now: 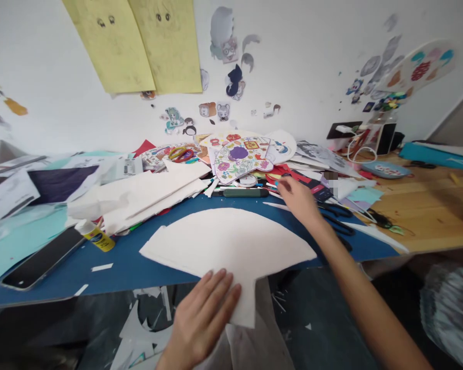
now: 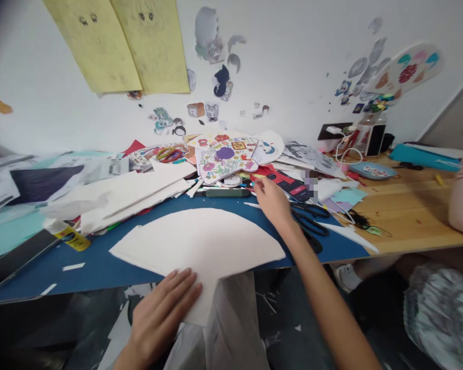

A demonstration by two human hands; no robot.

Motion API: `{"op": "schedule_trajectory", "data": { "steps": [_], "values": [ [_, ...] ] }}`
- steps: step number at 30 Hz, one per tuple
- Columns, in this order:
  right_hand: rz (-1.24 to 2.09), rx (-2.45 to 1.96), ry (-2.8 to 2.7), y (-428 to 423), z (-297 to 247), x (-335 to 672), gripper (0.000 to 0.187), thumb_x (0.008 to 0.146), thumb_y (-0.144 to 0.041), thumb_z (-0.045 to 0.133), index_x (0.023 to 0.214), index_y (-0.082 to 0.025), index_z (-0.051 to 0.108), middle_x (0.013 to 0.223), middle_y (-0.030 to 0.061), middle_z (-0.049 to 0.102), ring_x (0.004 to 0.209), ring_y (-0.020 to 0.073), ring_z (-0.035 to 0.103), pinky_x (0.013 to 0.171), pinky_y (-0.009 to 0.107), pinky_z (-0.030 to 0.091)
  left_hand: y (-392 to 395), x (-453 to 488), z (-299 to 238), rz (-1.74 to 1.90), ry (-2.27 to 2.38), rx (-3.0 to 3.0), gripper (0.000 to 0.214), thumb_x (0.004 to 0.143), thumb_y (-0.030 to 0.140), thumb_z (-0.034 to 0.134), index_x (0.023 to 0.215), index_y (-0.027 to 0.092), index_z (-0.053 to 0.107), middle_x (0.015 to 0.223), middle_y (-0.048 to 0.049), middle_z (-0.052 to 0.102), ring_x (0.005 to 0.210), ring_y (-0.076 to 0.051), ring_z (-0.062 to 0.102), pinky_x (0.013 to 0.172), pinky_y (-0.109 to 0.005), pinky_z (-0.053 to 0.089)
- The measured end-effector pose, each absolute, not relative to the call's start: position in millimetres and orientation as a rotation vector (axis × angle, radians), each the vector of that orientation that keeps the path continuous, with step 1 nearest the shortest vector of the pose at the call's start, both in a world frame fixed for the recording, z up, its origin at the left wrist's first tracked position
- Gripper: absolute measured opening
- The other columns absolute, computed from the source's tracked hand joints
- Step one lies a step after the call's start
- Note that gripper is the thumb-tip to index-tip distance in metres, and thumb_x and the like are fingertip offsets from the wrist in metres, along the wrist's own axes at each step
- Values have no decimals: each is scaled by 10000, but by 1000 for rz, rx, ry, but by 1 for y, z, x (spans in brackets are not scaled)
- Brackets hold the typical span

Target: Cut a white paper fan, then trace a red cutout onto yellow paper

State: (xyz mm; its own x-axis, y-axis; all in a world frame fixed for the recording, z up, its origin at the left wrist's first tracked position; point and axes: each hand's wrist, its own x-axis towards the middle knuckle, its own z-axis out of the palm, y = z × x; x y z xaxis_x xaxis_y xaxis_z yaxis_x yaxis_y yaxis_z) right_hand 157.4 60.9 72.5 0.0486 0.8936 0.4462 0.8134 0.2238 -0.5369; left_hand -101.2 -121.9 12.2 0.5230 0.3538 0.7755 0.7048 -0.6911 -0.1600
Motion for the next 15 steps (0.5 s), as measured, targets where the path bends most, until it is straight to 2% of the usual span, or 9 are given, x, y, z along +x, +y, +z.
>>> {"op": "schedule_trajectory", "data": {
  "steps": [2, 4, 7, 10, 15],
  "values": [
    [65, -1655, -1821, 29, 67, 183, 240, 769, -431, 536, 816, -208, 612, 932, 109, 627, 923, 287, 565, 755, 388, 427, -116, -116, 8, -1008, -893, -2302, 348, 877, 64, 328, 1110, 83, 586, 1076, -119, 673, 1168, -196, 546, 990, -338, 459],
    [24, -1745, -1885, 4, 56, 206, 358, 675, -522, 583, 806, -192, 624, 872, 145, 617, 876, 340, 555, 749, 449, 420, -113, -124, 4, -910, -951, -2275, 346, 877, 78, 324, 1110, 57, 579, 1101, -146, 658, 1158, -223, 553, 952, -350, 483],
    [-206, -1959, -2082, -11, 45, 225, 445, 775, -495, 435, 1002, -147, 595, 948, 158, 590, 931, 331, 548, 787, 435, 425, -118, -120, -3, -841, -1052, -2169, 294, 900, 139, 385, 1085, 49, 595, 1131, -172, 638, 1116, -273, 576, 941, -408, 475],
    [-209, -2065, -2144, -6, 48, 224, 377, 830, -365, 339, 1009, -125, 567, 950, 170, 584, 907, 320, 561, 765, 417, 424, -125, -104, -12, -969, -1083, -2065, 247, 900, 117, 423, 1035, 79, 627, 1063, -146, 665, 1048, -253, 610, 933, -406, 474],
    [-267, -2070, -2246, 11, 63, 220, 521, 866, -460, 289, 1075, -52, 536, 994, 269, 568, 910, 384, 551, 712, 439, 418, -126, -88, -18, -1113, -1105, -1941, 218, 882, 57, 449, 966, 58, 650, 948, -122, 697, 955, -225, 648, 846, -343, 532]
  ]
}}
